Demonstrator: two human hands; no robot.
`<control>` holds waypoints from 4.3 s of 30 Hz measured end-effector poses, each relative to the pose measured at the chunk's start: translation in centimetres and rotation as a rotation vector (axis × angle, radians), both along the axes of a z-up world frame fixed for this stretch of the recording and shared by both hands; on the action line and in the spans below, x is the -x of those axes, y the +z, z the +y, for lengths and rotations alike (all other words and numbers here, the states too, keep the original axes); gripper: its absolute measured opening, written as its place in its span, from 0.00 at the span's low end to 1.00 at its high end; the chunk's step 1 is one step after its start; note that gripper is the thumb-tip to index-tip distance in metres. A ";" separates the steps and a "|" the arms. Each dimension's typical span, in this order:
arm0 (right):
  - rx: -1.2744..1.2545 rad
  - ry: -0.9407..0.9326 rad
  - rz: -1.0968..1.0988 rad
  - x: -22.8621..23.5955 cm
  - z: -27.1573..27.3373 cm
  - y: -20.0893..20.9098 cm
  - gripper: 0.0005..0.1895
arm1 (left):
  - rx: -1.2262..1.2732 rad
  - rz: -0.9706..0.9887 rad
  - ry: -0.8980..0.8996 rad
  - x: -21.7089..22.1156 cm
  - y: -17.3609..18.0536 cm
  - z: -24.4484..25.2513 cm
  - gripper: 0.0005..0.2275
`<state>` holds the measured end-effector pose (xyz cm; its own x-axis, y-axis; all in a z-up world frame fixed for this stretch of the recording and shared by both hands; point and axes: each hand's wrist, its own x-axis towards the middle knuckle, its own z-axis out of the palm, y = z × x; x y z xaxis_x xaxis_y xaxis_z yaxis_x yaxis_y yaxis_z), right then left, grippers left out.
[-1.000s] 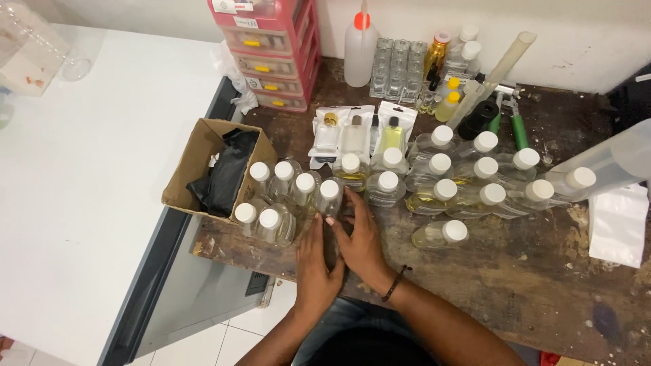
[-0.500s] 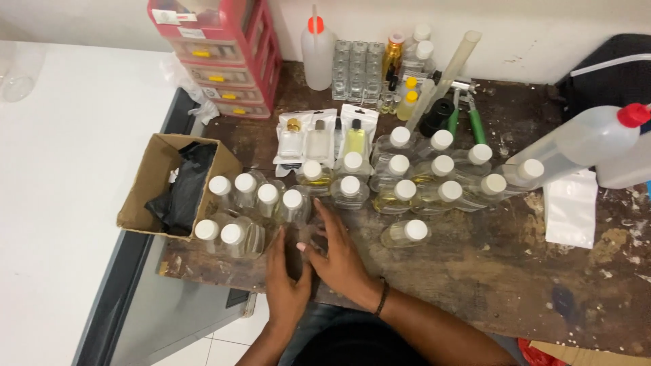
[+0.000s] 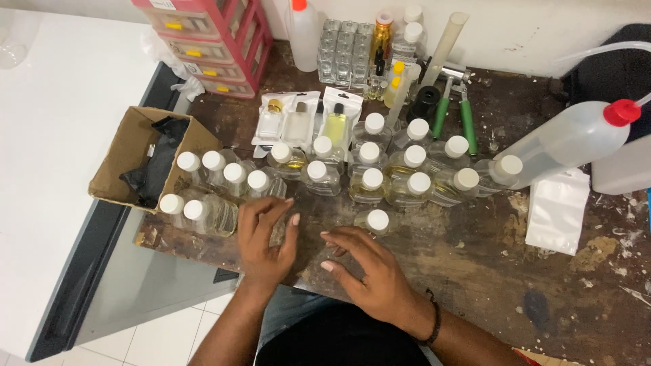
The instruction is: The person takes small bottles from a shelf, opens them, and places them on a table. They then pick up pairs of bottles, compare them, and place them into a cardboard box.
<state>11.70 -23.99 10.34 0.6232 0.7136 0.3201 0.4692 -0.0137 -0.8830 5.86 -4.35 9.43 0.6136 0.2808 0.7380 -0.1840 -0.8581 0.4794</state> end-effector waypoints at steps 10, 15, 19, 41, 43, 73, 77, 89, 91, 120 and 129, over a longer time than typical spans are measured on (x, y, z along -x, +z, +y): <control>-0.050 -0.251 -0.447 -5.7 -1.4 0.9 0.12 | -0.396 0.361 -0.096 -5.3 7.7 4.1 0.15; 0.256 -0.248 -0.793 -7.4 2.5 4.6 0.12 | -0.461 0.783 -0.085 -7.8 7.9 7.3 0.17; 0.453 -0.155 -0.878 -7.8 5.9 3.8 0.13 | -0.488 0.982 -0.118 -9.2 7.2 8.5 0.16; 0.194 -0.255 -0.219 -7.8 3.6 8.3 0.19 | -0.498 0.764 -0.285 -9.1 12.8 8.4 0.13; -0.011 -0.245 -0.118 -8.4 2.9 8.3 0.21 | -0.397 0.718 -0.319 -8.2 15.2 7.8 0.14; -0.252 -0.160 0.104 -12.0 -0.7 10.2 0.15 | 0.579 0.558 -0.952 -10.2 15.4 6.6 0.11; -0.286 -0.138 0.136 -11.7 -0.8 9.8 0.15 | 0.608 0.564 -0.986 -9.9 15.5 6.4 0.10; -0.311 -0.159 0.195 -10.1 -1.4 9.4 0.15 | 0.626 0.559 -1.051 -9.7 14.8 6.2 0.11; -0.321 -0.151 0.196 -10.1 -1.5 9.2 0.16 | 0.609 0.551 -1.066 -9.8 14.7 6.2 0.11; -0.193 -0.078 0.079 -6.5 0.2 9.3 0.21 | 0.136 0.471 -0.684 -4.2 16.5 6.1 0.13; 0.148 0.145 -0.231 -5.6 3.2 10.4 0.22 | -0.074 0.525 -0.440 -3.5 13.0 7.8 0.12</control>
